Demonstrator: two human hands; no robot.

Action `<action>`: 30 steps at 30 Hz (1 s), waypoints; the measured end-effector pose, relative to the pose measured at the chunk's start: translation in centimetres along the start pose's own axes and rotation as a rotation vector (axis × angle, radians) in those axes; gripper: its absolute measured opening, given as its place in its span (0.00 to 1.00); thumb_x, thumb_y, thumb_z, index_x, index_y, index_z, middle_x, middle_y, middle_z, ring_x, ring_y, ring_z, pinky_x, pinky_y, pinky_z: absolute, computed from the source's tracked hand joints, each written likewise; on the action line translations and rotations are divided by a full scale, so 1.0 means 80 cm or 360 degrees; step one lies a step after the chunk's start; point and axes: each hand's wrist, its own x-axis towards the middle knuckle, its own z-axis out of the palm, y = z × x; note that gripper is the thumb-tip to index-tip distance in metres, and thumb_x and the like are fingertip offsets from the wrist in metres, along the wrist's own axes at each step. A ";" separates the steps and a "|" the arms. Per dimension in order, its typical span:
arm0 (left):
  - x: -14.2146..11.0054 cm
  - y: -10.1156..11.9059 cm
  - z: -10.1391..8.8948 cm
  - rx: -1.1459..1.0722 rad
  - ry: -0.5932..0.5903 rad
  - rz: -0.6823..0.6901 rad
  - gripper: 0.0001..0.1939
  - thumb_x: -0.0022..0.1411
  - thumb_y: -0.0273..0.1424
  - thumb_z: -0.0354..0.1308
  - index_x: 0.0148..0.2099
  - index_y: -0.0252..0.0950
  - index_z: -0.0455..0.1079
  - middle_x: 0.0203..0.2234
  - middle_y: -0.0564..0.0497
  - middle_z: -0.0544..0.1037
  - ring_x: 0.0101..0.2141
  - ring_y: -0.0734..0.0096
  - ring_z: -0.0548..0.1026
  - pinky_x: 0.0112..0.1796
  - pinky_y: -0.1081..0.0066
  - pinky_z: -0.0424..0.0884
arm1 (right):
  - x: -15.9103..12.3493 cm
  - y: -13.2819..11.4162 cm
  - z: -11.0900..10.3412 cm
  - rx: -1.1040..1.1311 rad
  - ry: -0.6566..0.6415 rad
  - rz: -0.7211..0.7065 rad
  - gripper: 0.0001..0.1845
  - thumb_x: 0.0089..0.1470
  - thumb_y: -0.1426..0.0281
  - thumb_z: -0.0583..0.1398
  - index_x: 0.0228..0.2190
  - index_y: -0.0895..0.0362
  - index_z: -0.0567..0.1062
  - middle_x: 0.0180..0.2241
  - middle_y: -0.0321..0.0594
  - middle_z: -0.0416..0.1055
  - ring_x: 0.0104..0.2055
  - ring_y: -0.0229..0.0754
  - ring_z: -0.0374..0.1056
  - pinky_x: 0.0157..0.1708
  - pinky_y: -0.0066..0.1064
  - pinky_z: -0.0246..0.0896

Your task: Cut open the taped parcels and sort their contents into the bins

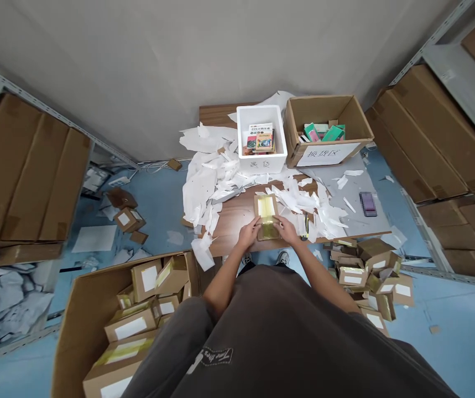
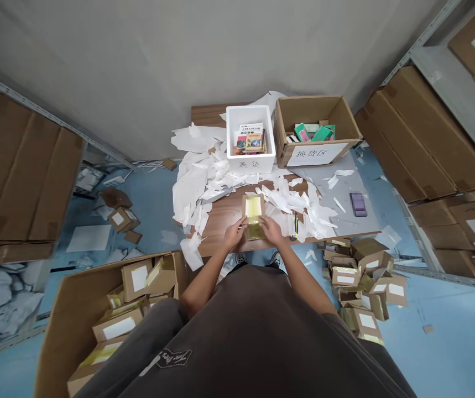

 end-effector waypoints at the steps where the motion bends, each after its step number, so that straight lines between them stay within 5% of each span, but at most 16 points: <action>1: 0.006 0.011 -0.005 0.0022 0.0099 -0.0011 0.25 0.78 0.39 0.55 0.74 0.47 0.71 0.62 0.46 0.82 0.56 0.53 0.82 0.61 0.60 0.73 | 0.012 -0.008 -0.013 -0.0048 0.0004 -0.0007 0.26 0.71 0.60 0.57 0.65 0.50 0.76 0.60 0.46 0.79 0.59 0.53 0.76 0.61 0.45 0.71; 4: 0.029 0.042 -0.012 0.0059 0.0267 -0.0134 0.29 0.79 0.44 0.54 0.76 0.43 0.67 0.58 0.43 0.84 0.55 0.53 0.82 0.59 0.61 0.73 | 0.051 -0.032 -0.041 -0.0247 0.0003 0.0081 0.24 0.74 0.58 0.56 0.63 0.52 0.77 0.53 0.47 0.83 0.53 0.53 0.79 0.57 0.42 0.71; 9: 0.046 0.053 -0.003 0.0035 0.0098 -0.0307 0.39 0.75 0.45 0.59 0.81 0.37 0.56 0.62 0.36 0.81 0.60 0.46 0.80 0.59 0.58 0.73 | 0.077 -0.047 -0.049 -0.0374 0.0056 0.0360 0.27 0.74 0.61 0.55 0.67 0.58 0.72 0.55 0.53 0.82 0.57 0.57 0.78 0.57 0.43 0.71; 13: 0.010 0.025 0.005 0.0010 0.0215 -0.0018 0.36 0.75 0.38 0.57 0.80 0.39 0.57 0.71 0.39 0.71 0.67 0.50 0.73 0.66 0.54 0.69 | 0.034 -0.023 -0.049 -0.0339 0.0091 0.0301 0.33 0.70 0.65 0.57 0.73 0.54 0.65 0.56 0.49 0.82 0.53 0.54 0.80 0.56 0.42 0.72; 16: -0.020 0.008 0.017 -0.0051 0.0042 0.0245 0.43 0.67 0.29 0.62 0.81 0.40 0.57 0.75 0.42 0.65 0.73 0.52 0.65 0.72 0.53 0.63 | -0.012 -0.001 -0.041 -0.0219 -0.0173 0.0107 0.45 0.59 0.70 0.64 0.74 0.48 0.63 0.60 0.45 0.79 0.52 0.53 0.80 0.54 0.41 0.75; 20: -0.025 0.014 0.024 -0.0014 0.0074 0.0128 0.41 0.66 0.27 0.65 0.78 0.45 0.63 0.72 0.45 0.70 0.71 0.51 0.68 0.71 0.52 0.64 | -0.032 0.003 -0.032 -0.0094 -0.0271 -0.0010 0.44 0.59 0.69 0.64 0.74 0.48 0.64 0.64 0.43 0.77 0.55 0.54 0.79 0.55 0.43 0.75; 25: 0.012 0.037 -0.001 -0.0045 0.0325 -0.0070 0.31 0.76 0.40 0.61 0.77 0.45 0.65 0.60 0.45 0.83 0.54 0.54 0.83 0.60 0.58 0.76 | 0.034 -0.017 -0.055 -0.0044 0.0005 -0.0057 0.31 0.71 0.59 0.57 0.71 0.50 0.70 0.57 0.45 0.82 0.54 0.55 0.79 0.59 0.47 0.73; 27: 0.029 0.041 -0.006 -0.0127 0.0343 -0.0069 0.36 0.77 0.39 0.58 0.81 0.42 0.56 0.63 0.42 0.80 0.58 0.55 0.81 0.59 0.60 0.76 | 0.064 -0.022 -0.058 -0.0057 0.0044 0.0040 0.34 0.71 0.60 0.56 0.73 0.55 0.66 0.54 0.48 0.83 0.54 0.55 0.79 0.60 0.47 0.72; 30: 0.041 0.036 0.003 -0.0131 0.0112 -0.0053 0.44 0.72 0.31 0.61 0.83 0.36 0.49 0.73 0.38 0.69 0.69 0.53 0.71 0.66 0.58 0.69 | 0.083 -0.016 -0.047 -0.0098 -0.0113 0.0152 0.38 0.67 0.65 0.58 0.75 0.57 0.62 0.54 0.48 0.83 0.52 0.53 0.79 0.59 0.44 0.73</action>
